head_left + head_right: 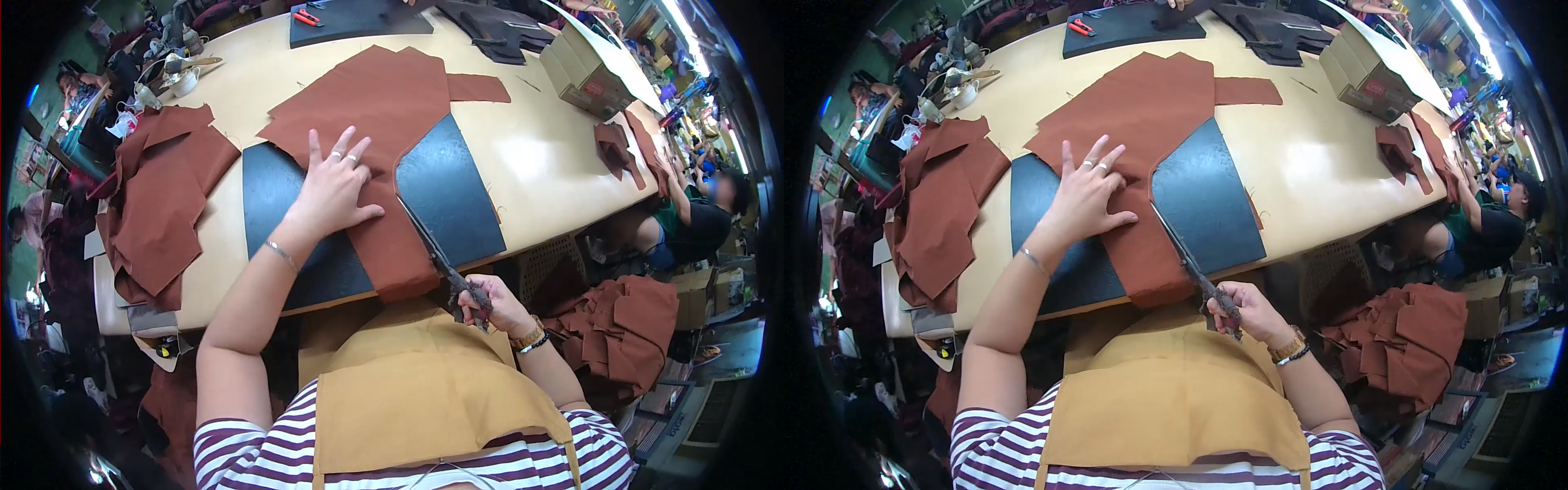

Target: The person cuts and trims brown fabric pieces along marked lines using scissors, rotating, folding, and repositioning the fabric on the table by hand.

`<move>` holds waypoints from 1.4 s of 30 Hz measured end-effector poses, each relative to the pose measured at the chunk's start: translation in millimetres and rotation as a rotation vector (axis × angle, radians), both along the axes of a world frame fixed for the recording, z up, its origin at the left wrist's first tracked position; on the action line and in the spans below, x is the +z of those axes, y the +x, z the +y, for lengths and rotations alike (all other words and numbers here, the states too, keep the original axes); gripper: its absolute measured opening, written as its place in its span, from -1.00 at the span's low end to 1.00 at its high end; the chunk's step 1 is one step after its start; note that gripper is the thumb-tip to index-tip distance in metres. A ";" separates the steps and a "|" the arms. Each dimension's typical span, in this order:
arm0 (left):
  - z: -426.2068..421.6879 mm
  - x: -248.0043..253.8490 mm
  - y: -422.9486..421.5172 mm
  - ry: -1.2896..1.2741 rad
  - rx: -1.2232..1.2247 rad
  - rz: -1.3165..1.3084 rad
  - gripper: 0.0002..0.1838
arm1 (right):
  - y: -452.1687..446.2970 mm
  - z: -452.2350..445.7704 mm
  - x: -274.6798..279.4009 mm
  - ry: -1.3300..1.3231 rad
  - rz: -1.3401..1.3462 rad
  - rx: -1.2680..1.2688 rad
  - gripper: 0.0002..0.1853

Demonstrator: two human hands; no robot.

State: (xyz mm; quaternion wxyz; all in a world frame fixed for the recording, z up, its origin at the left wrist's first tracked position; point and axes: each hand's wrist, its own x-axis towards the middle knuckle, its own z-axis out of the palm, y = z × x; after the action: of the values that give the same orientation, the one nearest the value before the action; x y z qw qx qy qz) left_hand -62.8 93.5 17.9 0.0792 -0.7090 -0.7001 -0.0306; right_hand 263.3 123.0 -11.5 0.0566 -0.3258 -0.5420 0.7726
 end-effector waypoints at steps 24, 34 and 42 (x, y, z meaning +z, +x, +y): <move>-2.7 -7.6 7.6 -0.201 0.083 -0.200 0.30 | -13.3 2.1 -6.1 -0.110 0.074 -0.025 -0.67; -17.4 -17.8 23.4 -0.149 0.177 -0.192 0.30 | -11.9 -5.1 -5.8 -0.175 0.099 -0.065 -0.76; -25.1 -11.2 38.0 -0.188 0.238 -0.221 0.19 | -12.0 -8.4 -13.6 -0.166 0.143 -0.060 -0.72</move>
State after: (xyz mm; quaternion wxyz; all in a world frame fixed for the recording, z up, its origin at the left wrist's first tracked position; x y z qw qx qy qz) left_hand -24.8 68.4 6.7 -0.0618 -0.6177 -0.7833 -0.0331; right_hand 251.3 114.6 -25.2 0.0909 -0.2896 -0.4608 0.8340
